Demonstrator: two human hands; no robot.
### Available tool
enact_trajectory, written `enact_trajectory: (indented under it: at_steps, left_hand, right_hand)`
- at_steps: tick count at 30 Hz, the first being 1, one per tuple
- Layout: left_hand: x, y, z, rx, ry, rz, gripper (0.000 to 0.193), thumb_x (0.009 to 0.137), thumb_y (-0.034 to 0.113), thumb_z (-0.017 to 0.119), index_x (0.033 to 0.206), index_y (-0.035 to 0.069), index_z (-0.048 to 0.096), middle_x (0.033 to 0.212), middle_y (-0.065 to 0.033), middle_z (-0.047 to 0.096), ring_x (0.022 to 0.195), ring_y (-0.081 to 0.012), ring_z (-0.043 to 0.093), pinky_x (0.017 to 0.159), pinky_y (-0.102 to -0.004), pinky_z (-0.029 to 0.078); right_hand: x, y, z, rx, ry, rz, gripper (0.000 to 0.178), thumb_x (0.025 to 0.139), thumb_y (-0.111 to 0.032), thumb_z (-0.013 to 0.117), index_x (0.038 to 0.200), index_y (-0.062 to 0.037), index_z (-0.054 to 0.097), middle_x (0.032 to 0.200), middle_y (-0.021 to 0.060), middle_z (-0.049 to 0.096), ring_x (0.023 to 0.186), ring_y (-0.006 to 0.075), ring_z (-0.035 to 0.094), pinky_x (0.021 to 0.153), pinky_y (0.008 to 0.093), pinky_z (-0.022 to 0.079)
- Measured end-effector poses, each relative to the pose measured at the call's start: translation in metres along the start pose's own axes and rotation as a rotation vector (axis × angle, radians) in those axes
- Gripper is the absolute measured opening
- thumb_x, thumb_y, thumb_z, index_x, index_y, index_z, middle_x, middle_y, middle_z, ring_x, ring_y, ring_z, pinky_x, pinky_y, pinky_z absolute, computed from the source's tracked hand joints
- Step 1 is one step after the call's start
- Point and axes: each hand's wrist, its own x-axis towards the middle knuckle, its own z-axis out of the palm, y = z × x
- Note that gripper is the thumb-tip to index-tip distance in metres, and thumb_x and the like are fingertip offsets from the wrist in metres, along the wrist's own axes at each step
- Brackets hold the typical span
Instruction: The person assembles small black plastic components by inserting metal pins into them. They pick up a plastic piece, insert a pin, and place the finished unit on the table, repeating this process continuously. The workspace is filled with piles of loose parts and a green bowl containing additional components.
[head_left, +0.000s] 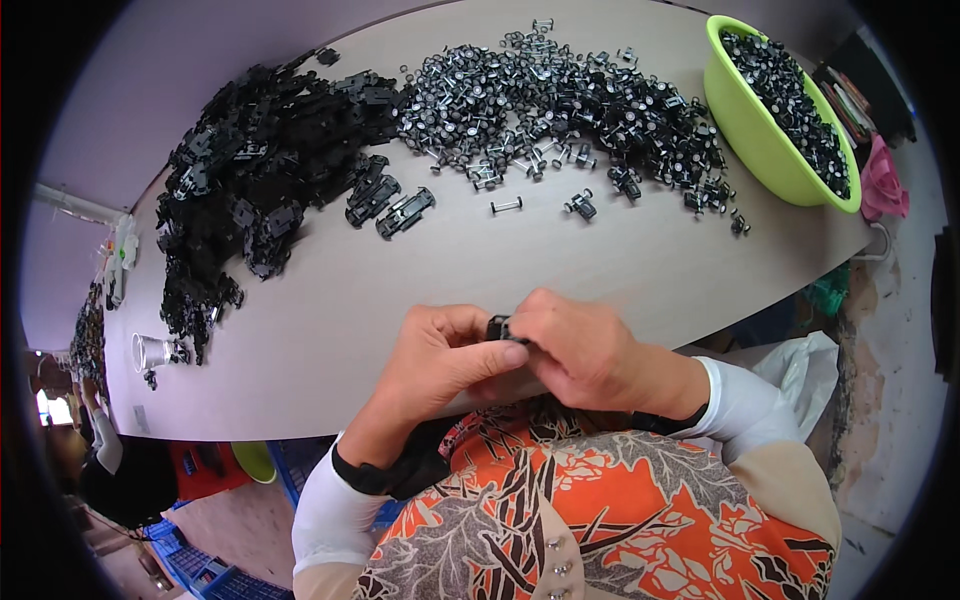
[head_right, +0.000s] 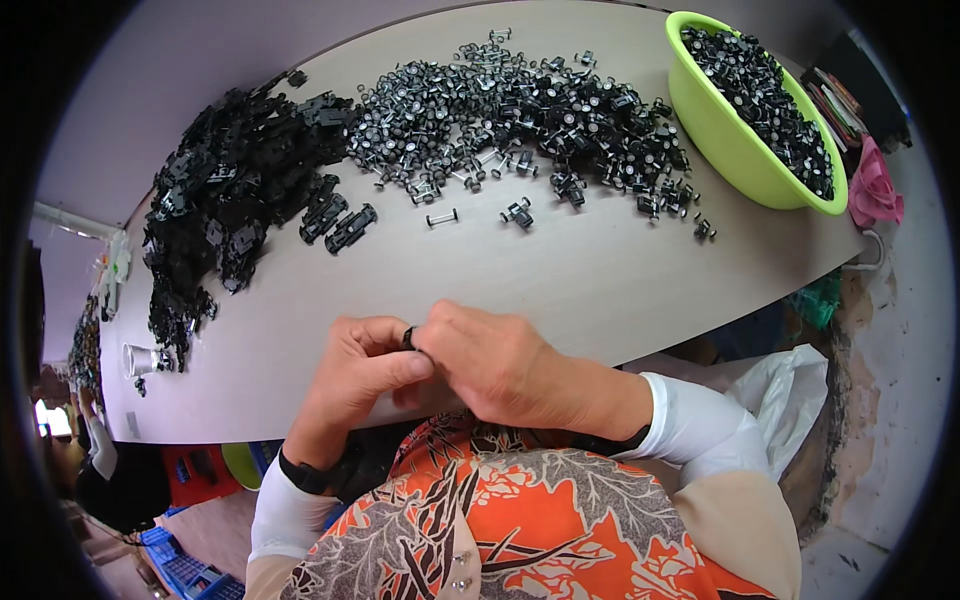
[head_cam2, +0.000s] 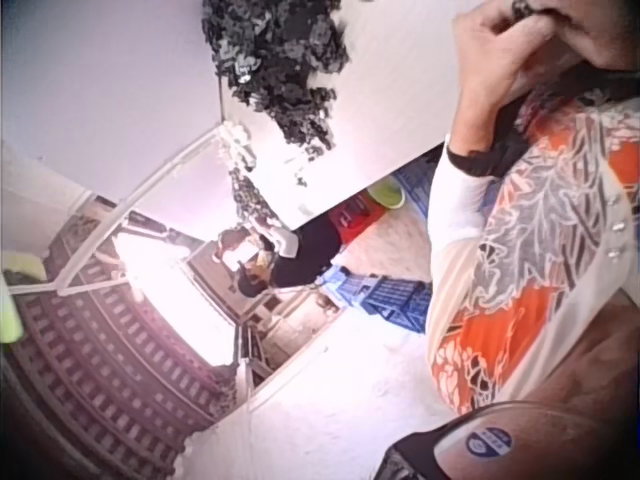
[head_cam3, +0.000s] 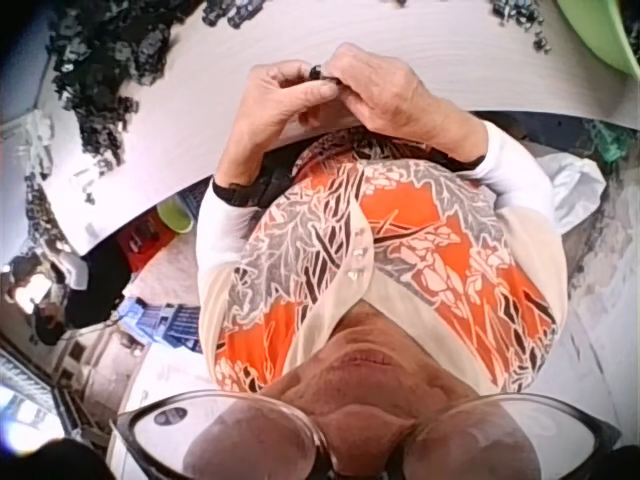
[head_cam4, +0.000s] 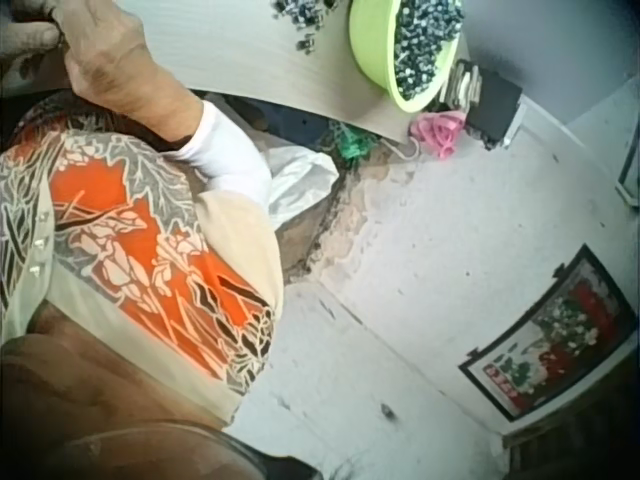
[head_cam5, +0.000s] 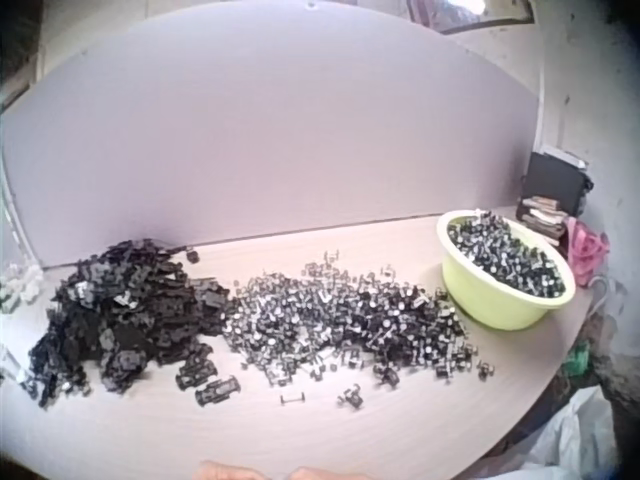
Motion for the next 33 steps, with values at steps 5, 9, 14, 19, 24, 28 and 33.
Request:
enact_trajectory:
  at_steps: [5,9,14,19,24,28,33]
  left_hand:
    - [-0.021,-0.011,-0.006,0.123,0.188,-0.015,0.012,0.077,0.008,0.071,0.073,0.001,0.063,0.065,0.0030,0.057,0.056,-0.0017,0.048,0.047,-0.0190,0.037]
    - [-0.050,-0.026,-0.016,0.174,0.473,0.179,0.012,0.074,0.007,0.070,0.071,0.001,0.060,0.063,0.0060,0.052,0.058,-0.0015,0.045,0.050,-0.0200,0.035]
    - [-0.128,-0.031,-0.037,0.358,0.657,0.210,0.020,0.068,0.006,0.073,0.063,-0.001,0.056,0.059,0.0051,0.048,0.057,-0.0029,0.042,0.049,-0.0218,0.029]
    - [-0.186,-0.061,-0.072,0.837,0.765,-0.146,0.018,0.067,0.007,0.076,0.071,-0.003,0.061,0.057,-0.0003,0.051,0.053,-0.0056,0.043,0.048,-0.0238,0.032]
    - [-0.154,-0.021,-0.066,0.834,0.875,0.165,0.018,0.070,0.010,0.075,0.079,-0.003,0.066,0.062,-0.0084,0.059,0.051,-0.0142,0.049,0.049,-0.0270,0.039]
    - [-0.058,0.026,-0.049,0.958,0.670,0.503,0.013,0.076,0.007,0.069,0.085,-0.003,0.066,0.073,-0.0077,0.062,0.057,-0.0137,0.052,0.055,-0.0265,0.041]
    - [0.042,0.026,-0.076,1.252,0.676,0.628,0.023,0.076,0.004,0.067,0.098,-0.001,0.064,0.088,-0.0145,0.065,0.076,-0.0321,0.061,0.072,-0.0382,0.048]
  right_hand:
    - [0.014,-0.009,-0.003,0.150,-0.348,0.009,0.031,0.075,-0.004,0.065,0.103,-0.0076,0.052,0.083,0.0087,0.051,0.074,0.0279,0.059,0.059,0.0384,0.050]
    - [0.041,0.032,-0.026,-0.030,-0.203,-0.006,0.020,0.079,-0.008,0.064,0.097,-0.0053,0.055,0.087,0.0106,0.052,0.076,0.0326,0.060,0.064,0.0417,0.051]
    - [0.061,0.067,-0.018,-0.449,-0.131,0.177,0.007,0.081,-0.008,0.062,0.085,-0.0034,0.059,0.084,0.0122,0.053,0.076,0.0311,0.061,0.063,0.0430,0.050]
    - [0.069,0.077,0.002,-0.537,-0.133,0.168,0.009,0.080,-0.009,0.062,0.075,-0.0019,0.060,0.085,0.0124,0.052,0.075,0.0308,0.060,0.065,0.0429,0.050]
    - [0.064,0.072,-0.003,-0.414,-0.183,0.141,0.010,0.077,-0.007,0.062,0.071,0.0007,0.059,0.086,0.0123,0.052,0.081,0.0316,0.057,0.070,0.0423,0.048]
    - [0.051,0.066,-0.012,-0.298,-0.118,0.147,0.008,0.074,-0.003,0.064,0.069,0.0010,0.059,0.087,0.0117,0.051,0.085,0.0310,0.055,0.072,0.0405,0.047]
    - [0.051,0.068,-0.005,-0.265,-0.145,0.179,0.005,0.073,0.000,0.065,0.072,-0.0004,0.060,0.088,0.0117,0.051,0.085,0.0305,0.055,0.072,0.0391,0.047]
